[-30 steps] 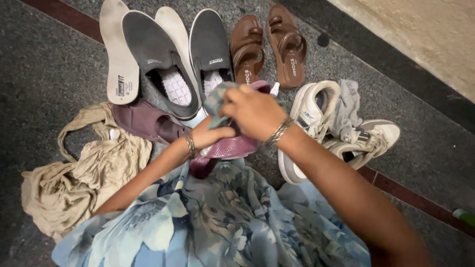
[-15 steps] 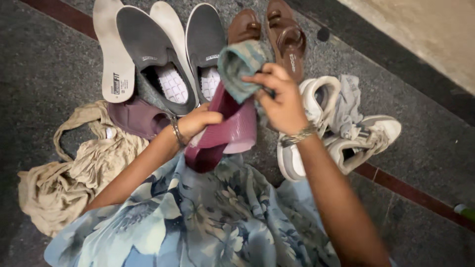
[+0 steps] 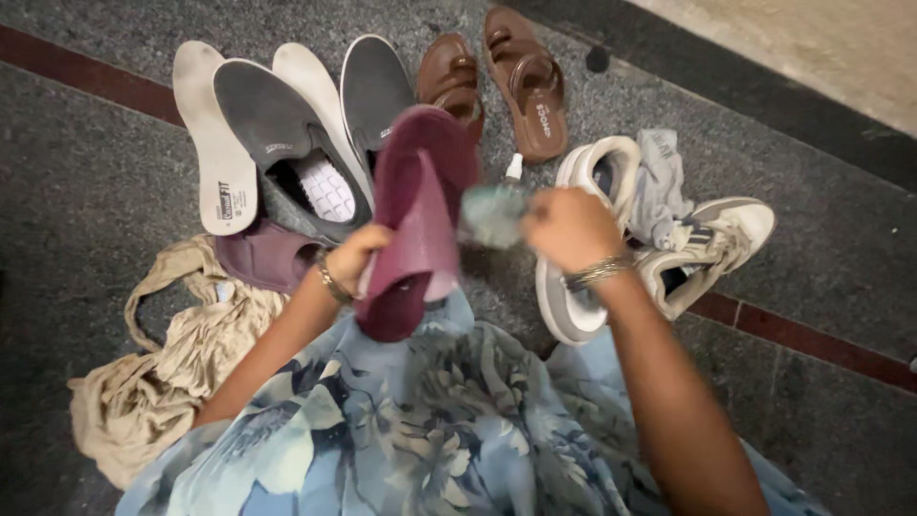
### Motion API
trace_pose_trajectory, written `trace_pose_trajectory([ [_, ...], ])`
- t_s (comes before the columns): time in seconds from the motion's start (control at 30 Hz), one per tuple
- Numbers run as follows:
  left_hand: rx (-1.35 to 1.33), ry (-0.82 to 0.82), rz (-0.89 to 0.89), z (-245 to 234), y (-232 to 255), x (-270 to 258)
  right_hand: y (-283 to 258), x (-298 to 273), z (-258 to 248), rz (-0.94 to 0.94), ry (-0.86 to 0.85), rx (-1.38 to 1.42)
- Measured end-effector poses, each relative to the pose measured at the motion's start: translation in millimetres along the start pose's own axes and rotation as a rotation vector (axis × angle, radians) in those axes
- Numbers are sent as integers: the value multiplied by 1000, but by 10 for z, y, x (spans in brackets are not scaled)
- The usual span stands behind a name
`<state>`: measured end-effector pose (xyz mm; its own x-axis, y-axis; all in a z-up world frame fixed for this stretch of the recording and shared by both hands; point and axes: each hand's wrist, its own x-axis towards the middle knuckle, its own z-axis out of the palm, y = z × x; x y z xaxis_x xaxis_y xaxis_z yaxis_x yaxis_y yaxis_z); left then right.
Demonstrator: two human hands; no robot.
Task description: The person sits on the floor and cleans several pairs of shoes. They spray a liquid onto a cloth and wipe the soles and uppers of brown sandals, purple slides, and white sneakers. The person handles each shoe individually, turning them over to clean different surfaces.
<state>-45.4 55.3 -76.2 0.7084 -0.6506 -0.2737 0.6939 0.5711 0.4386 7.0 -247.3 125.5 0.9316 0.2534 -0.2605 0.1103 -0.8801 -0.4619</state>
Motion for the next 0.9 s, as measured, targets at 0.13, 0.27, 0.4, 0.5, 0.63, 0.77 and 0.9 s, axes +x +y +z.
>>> trace_pose_trajectory([
  [0.13, -158, 67, 10, 222, 91, 14, -235, -12, -77, -214, 116, 1006],
  [0.27, 34, 102, 59, 606, 254, 5, -698, -40, 328, -593, 399, -79],
  [0.4, 174, 144, 111, 860, 558, -88, -724, -100, 309, -555, 25, -674],
  [0.5, 334, 103, 111, 1101, 837, 54, -686, -38, -27, -1023, 214, -333],
  [0.63, 523, -1, 46, 1614, 1170, 361, -635, 159, -737, -1284, 176, -557],
  [0.77, 389, -60, 89, 2191, 1406, 727, -633, 173, -1131, -762, 179, -450],
  [0.9, 406, -107, 188, 2415, 1330, 754, -645, 155, -1265, -804, 403, -364],
])
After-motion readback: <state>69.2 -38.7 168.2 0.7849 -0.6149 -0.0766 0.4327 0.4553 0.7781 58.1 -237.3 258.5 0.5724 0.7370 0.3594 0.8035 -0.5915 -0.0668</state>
